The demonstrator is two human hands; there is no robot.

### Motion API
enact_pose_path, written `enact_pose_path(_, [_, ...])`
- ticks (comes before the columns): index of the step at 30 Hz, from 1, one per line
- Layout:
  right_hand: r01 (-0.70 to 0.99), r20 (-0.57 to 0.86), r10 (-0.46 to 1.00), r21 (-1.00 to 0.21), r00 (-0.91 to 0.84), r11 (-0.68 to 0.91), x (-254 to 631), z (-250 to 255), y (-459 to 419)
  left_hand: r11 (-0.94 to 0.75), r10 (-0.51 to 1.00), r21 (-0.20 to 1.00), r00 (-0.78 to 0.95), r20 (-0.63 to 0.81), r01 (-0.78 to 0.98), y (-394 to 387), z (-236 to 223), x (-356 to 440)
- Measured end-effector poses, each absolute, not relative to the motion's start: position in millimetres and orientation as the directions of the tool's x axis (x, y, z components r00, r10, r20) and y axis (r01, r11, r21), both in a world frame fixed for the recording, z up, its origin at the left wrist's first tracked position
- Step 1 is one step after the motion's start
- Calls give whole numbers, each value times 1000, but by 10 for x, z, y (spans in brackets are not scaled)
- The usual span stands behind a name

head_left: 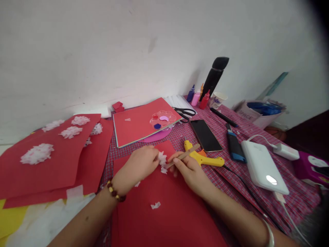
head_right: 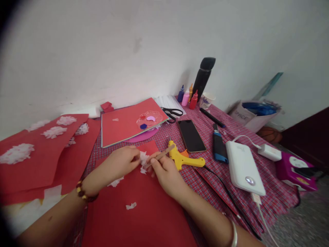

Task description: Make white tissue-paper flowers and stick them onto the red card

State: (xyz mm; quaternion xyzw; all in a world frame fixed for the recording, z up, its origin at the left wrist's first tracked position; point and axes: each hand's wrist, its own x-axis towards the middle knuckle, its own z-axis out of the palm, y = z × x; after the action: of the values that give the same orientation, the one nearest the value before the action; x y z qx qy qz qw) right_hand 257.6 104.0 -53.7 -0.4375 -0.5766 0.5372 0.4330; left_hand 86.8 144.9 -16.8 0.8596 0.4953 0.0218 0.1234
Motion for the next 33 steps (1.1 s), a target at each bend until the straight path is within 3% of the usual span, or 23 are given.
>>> enact_pose_path(4, [133, 43, 963, -988, -265, 81, 2574, -584, 1030, -412, 868, 381, 484, -111, 828, 1581, -268, 806])
enact_pose_path(7, [179, 90, 963, -974, -254, 138, 2555, -596, 1038, -380, 882, 424, 459, -100, 822, 1610, -360, 776])
enact_pose_path(27, [465, 137, 954, -849, -266, 251, 2472, -562, 1062, -415, 882, 414, 469, -34, 810, 1602, -417, 754])
enact_pose_path(30, [416, 137, 960, -880, -244, 231, 2462, -544, 1044, -436, 872, 418, 488, -20, 797, 1603, -407, 763])
enact_pose_path(33, [157, 109, 989, -980, -103, 125, 2489, -496, 1028, -486, 839, 446, 544, -3, 752, 1608, -305, 770])
